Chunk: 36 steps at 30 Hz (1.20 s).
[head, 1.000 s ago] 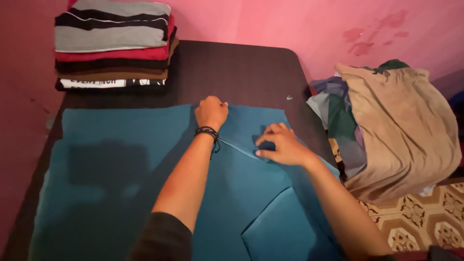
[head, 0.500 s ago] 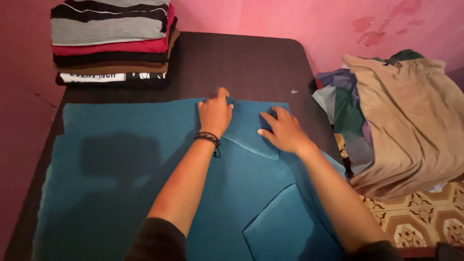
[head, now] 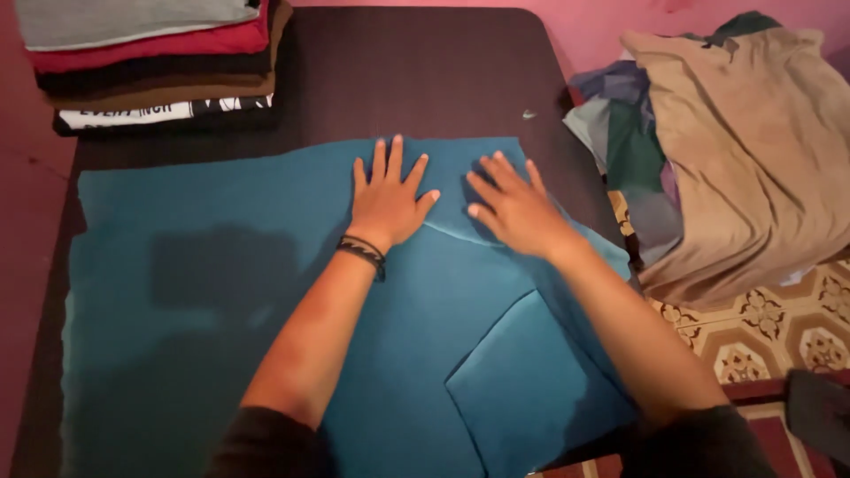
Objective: The person folds a teal polo shirt on a dark table. They smooth the shirt, fold the sleeves inward, fold the bottom up, then fold the shirt in half and place it on a stack of folded clothes.
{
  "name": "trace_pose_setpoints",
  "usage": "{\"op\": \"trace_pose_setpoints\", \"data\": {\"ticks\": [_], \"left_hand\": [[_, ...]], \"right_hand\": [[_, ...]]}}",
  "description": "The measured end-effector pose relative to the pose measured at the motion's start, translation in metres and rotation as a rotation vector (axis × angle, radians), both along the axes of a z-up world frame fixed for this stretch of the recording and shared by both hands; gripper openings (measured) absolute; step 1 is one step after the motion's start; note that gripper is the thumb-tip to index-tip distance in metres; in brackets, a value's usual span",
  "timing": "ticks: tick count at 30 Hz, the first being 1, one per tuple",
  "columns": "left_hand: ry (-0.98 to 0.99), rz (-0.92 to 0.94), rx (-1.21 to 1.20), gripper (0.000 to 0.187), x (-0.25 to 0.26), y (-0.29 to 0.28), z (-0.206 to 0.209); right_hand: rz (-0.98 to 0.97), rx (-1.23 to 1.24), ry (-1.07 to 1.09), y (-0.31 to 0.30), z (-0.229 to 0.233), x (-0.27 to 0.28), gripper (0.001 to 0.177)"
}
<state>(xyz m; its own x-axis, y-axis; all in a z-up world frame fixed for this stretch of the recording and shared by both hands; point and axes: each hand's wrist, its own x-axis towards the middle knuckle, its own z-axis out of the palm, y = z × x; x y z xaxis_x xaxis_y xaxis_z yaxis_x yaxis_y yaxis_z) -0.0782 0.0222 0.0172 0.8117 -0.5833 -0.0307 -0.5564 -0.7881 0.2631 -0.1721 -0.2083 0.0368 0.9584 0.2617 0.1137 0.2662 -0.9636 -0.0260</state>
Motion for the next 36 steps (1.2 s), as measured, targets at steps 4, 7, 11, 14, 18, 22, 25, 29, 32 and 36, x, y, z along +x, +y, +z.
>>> {"op": "trace_pose_setpoints", "data": {"ticks": [4, 7, 11, 14, 18, 22, 25, 29, 32, 36], "left_hand": [[-0.022, -0.006, -0.014, 0.071, -0.002, 0.003, 0.002], [-0.007, -0.007, -0.03, 0.076, -0.007, 0.008, 0.007], [-0.049, -0.065, -0.072, 0.075, -0.025, 0.032, 0.012], [-0.103, -0.039, -0.062, 0.073, -0.041, 0.069, 0.023], [-0.125, 0.038, 0.029, 0.074, -0.054, 0.117, 0.017], [-0.125, 0.061, 0.077, 0.078, -0.055, 0.13, 0.0], [-0.172, 0.097, 0.041, 0.079, -0.049, 0.126, -0.005], [-0.171, 0.139, 0.025, 0.079, -0.024, 0.121, -0.015], [-0.165, 0.178, -0.004, 0.08, -0.005, 0.117, -0.019], [-0.447, 0.18, -0.25, 0.062, -0.001, 0.121, -0.024]], "right_hand": [[0.004, 0.033, 0.049, -0.001, -0.015, -0.013, 0.058], [0.05, 0.061, -0.046, -0.007, -0.02, -0.013, 0.055], [0.066, 0.067, -0.241, -0.014, -0.028, -0.016, 0.044], [0.017, 0.239, -0.351, -0.026, -0.012, -0.035, 0.032], [-0.107, 0.227, -0.259, -0.029, -0.006, -0.071, 0.04], [-0.139, 0.122, 0.096, 0.016, 0.005, -0.091, 0.056], [-0.151, 0.075, 0.077, 0.009, -0.01, -0.077, 0.059], [-0.086, 0.066, -0.001, -0.007, -0.023, -0.042, 0.058], [-0.033, 0.038, -0.057, -0.018, -0.026, -0.014, 0.055], [-0.041, -0.141, -0.329, -0.004, -0.017, -0.004, 0.048]]}}
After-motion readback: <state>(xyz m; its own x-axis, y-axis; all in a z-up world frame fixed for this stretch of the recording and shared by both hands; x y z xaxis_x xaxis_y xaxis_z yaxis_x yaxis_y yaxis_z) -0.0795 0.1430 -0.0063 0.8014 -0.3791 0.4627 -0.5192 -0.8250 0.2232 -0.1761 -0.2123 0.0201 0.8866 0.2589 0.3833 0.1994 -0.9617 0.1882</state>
